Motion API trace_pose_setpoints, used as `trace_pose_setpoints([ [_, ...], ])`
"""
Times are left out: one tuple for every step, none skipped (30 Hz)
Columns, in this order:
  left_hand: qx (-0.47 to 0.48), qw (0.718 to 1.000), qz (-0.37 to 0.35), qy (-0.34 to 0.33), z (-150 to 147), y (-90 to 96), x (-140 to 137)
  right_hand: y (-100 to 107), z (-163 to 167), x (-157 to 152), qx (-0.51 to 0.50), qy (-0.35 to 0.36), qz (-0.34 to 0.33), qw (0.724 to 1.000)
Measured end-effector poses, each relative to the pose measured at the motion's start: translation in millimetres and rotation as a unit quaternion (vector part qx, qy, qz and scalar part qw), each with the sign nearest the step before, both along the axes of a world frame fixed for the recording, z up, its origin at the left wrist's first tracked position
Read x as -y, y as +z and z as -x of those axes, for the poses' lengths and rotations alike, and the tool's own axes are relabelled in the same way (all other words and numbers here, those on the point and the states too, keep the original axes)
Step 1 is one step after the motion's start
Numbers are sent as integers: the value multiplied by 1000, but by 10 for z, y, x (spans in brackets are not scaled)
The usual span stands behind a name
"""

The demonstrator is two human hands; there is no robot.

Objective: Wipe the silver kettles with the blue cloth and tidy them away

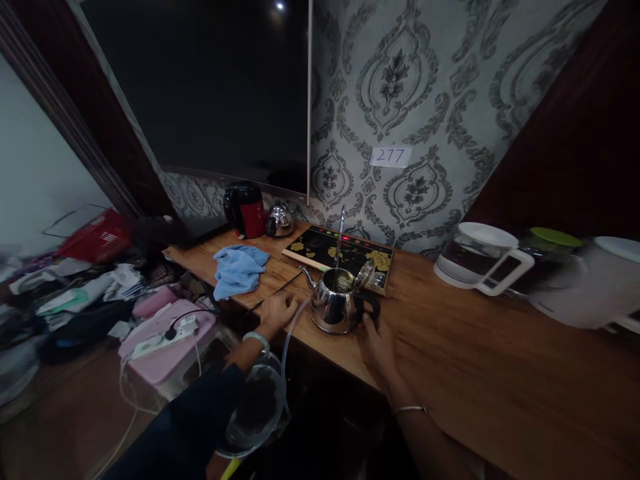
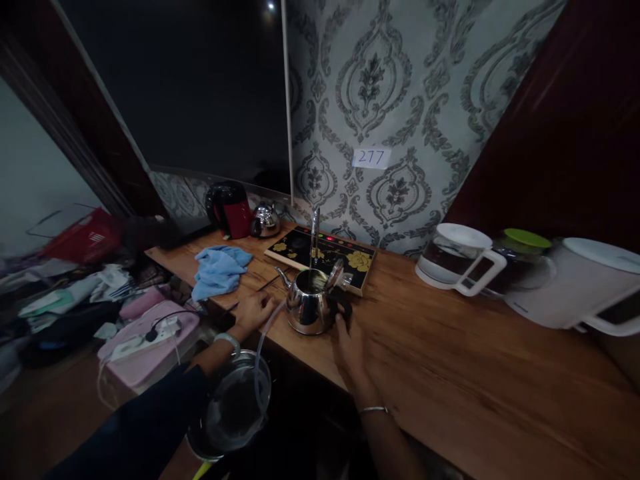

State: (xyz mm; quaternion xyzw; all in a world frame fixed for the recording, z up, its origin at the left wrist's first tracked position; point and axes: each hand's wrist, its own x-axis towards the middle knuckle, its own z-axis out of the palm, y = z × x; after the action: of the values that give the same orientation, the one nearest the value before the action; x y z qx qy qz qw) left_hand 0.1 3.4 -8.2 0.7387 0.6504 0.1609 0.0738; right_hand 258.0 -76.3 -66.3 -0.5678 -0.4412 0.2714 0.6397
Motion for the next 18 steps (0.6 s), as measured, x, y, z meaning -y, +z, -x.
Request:
trace_pose_setpoints([
  [0, 1000, 1, 1, 0, 1, 3, -5, -1, -7, -2, -4, -3, 1000],
  [0, 1000, 1, 2, 0, 3, 6, -8, 0, -13, -4, -6, -5, 1000],
  [0, 1000, 1, 3, 0, 7, 9, -10, 2, -17, -4, -5, -6, 1000],
  [-1, 1000, 2, 4, -1, 13, 12, -11, 5, -20, -5, -3, -6, 1000],
  [-2, 1000, 3, 4, -1, 19, 15, -12, 9, -22, -4, -2, -5, 1000],
  [-3, 1000, 4, 4, -2, 26, 17, -14, 12, -22, -2, -2, -6, 1000],
  [-4, 1000, 5, 4, -2, 31, 18, -17, 16, -22, -1, -1, -7, 1000],
  [-5, 1000, 6, 5, -1, 35, 19, -21, 19, -22, -1, -2, -8, 1000],
  [-5, 1000, 7, 7, 0, 37, 18, -27, 22, -22, -3, -1, -9, 1000],
  [-6, 1000, 7, 8, 1, 37, 17, -33, 24, -22, -5, 1, -10, 1000],
  [-5, 1000, 7, 9, 4, 36, 15, -39, 26, -23, -7, 5, -11, 1000],
  [-5, 1000, 6, 8, 6, 33, 12, -43, 27, -23, -6, 11, -12, 1000],
  [-4, 1000, 4, 7, 10, 29, 9, -45, 28, -24, -4, 15, -13, 1000],
  [-4, 1000, 3, 5, 13, 26, 6, -44, 29, -24, 0, 18, -13, 1000],
  [-3, 1000, 2, 3, 16, 24, 3, -39, 29, -25, 2, 19, -13, 1000],
  [-3, 1000, 1, 1, 19, 23, 1, -33, 30, -26, 0, 19, -15, 1000],
  [-2, 1000, 0, 1, 20, 25, 0, -25, 31, -28, -3, 19, -20, 1000],
  [-2, 1000, 0, 0, 21, 28, -1, -17, 31, -31, -8, 21, -27, 999],
])
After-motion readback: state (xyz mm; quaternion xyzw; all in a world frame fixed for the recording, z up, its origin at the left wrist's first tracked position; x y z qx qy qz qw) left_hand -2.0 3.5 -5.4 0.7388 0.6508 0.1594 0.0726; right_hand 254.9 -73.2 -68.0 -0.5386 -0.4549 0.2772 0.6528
